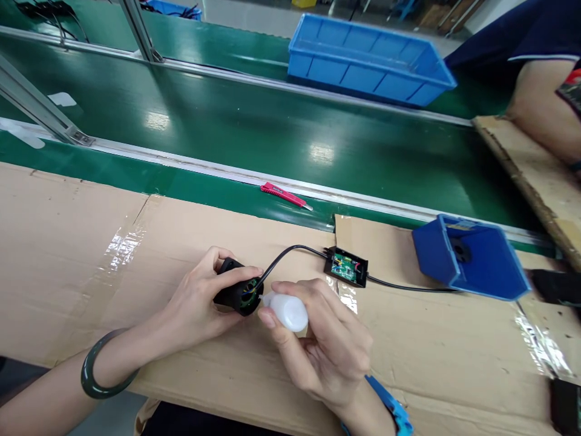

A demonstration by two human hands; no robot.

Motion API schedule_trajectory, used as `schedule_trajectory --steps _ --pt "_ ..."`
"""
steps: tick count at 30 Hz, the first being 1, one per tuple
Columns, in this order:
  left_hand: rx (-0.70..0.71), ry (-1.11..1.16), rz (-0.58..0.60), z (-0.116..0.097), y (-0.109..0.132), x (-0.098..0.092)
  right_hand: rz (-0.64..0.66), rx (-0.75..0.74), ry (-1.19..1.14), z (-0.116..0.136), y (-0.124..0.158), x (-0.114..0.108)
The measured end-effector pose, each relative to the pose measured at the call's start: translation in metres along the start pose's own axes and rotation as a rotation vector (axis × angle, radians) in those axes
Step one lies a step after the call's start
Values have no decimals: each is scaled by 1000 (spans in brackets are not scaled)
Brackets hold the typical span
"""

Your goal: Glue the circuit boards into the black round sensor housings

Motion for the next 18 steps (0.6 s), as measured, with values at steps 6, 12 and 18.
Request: schedule_trajectory --steps 6,12,18 --pt "4 -6 -1 0 0 0 47 82 -58 -1 3 -1" --pt "-2 -5 9 0 1 0 -20 -11 33 1 0 -2" --pt "22 11 -7 0 0 1 -26 -80 49 4 0 -1"
Point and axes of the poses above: each hand's wrist, its own y-axis away from the middle knuckle, its own x-axis out of the palm, z = x × y, the point moved 6 cm from there along -y, towards the middle knuckle, and after that the axes turned 5 degrees about x, right-handed, at the moved point
